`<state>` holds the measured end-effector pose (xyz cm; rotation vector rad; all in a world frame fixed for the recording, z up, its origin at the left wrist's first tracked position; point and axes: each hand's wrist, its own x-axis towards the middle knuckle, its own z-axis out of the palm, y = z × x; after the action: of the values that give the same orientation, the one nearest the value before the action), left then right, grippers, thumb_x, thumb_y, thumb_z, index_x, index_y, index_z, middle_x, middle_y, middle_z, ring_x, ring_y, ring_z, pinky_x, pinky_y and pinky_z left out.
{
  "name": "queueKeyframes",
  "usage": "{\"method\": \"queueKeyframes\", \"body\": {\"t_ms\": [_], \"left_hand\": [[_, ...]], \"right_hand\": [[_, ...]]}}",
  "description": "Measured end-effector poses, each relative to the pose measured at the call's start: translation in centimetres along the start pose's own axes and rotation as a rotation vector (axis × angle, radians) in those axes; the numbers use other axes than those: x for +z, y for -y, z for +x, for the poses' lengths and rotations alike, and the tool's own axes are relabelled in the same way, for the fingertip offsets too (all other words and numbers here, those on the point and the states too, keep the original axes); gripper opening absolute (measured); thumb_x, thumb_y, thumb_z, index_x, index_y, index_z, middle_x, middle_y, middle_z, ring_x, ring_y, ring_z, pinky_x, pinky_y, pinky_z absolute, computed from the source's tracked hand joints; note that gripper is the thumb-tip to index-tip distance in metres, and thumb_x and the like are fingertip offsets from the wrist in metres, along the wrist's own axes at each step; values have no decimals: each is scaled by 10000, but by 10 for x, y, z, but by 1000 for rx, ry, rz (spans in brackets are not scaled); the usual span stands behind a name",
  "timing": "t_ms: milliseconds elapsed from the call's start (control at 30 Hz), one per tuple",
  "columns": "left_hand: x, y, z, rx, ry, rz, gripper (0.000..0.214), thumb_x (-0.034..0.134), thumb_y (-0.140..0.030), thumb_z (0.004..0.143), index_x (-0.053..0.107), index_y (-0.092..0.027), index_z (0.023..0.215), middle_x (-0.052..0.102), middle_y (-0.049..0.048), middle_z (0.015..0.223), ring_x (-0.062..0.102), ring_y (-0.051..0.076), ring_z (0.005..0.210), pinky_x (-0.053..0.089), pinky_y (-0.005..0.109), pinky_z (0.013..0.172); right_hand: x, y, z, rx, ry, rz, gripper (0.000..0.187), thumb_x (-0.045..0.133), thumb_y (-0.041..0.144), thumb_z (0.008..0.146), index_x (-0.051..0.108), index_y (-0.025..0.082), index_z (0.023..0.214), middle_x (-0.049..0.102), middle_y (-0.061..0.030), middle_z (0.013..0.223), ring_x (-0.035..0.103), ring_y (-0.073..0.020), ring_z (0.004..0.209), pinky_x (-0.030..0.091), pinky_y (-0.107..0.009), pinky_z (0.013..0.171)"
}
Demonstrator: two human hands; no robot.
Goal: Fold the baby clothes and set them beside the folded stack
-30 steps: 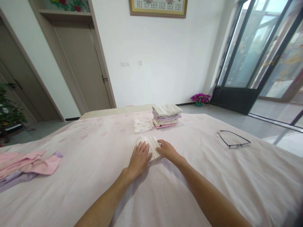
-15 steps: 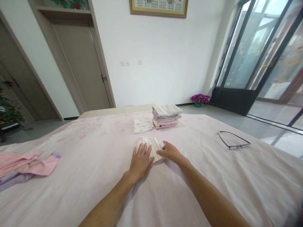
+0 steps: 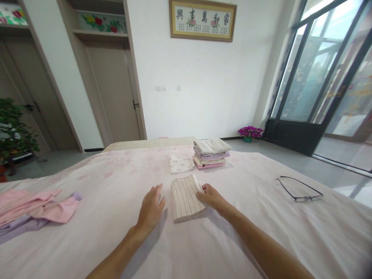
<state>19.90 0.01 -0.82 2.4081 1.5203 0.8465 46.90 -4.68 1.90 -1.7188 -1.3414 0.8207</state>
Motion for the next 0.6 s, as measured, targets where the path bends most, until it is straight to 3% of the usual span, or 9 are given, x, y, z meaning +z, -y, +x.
{"method": "queueKeyframes", "body": {"t_ms": [100, 233, 333, 433, 600], "left_hand": [[-17, 37, 0, -124, -36, 101, 526, 351, -314, 946, 413, -116, 1430, 473, 147, 1449, 343, 274, 1401, 258, 438, 1150], [-18, 68, -7, -260, 15, 197, 522, 335, -303, 942, 434, -114, 1418, 472, 147, 1452, 342, 283, 1401, 224, 462, 1153], [-12, 73, -8, -276, 78, 230, 485, 355, -288, 927, 512, -143, 1361, 479, 113, 1454, 347, 264, 1399, 193, 455, 1166], [-11, 71, -3, -265, 89, 242, 475, 363, -274, 916, 536, -153, 1342, 475, 110, 1456, 360, 243, 1391, 201, 436, 1165], [-12, 68, 3, -260, 81, 260, 476, 374, -272, 907, 545, -174, 1340, 485, 102, 1446, 384, 229, 1373, 215, 414, 1162]], "right_hand": [[3, 23, 7, -21, 25, 182, 304, 608, 326, 719, 568, 144, 959, 691, -66, 853, 641, -198, 756, 440, -255, 598], [5, 58, 50, -120, 40, 307, 305, 658, 367, 701, 586, 144, 895, 674, -41, 759, 622, -184, 679, 433, -246, 551], [9, 83, 97, -150, -7, 386, 299, 676, 366, 706, 602, 139, 886, 658, -29, 724, 599, -160, 630, 427, -233, 522], [15, 99, 143, -151, -29, 425, 279, 599, 372, 801, 597, 143, 961, 672, -37, 792, 606, -142, 648, 467, -233, 555], [34, 85, 203, -62, -63, 405, 323, 463, 397, 943, 573, 140, 1105, 683, -81, 980, 648, -148, 785, 521, -247, 658]]}}
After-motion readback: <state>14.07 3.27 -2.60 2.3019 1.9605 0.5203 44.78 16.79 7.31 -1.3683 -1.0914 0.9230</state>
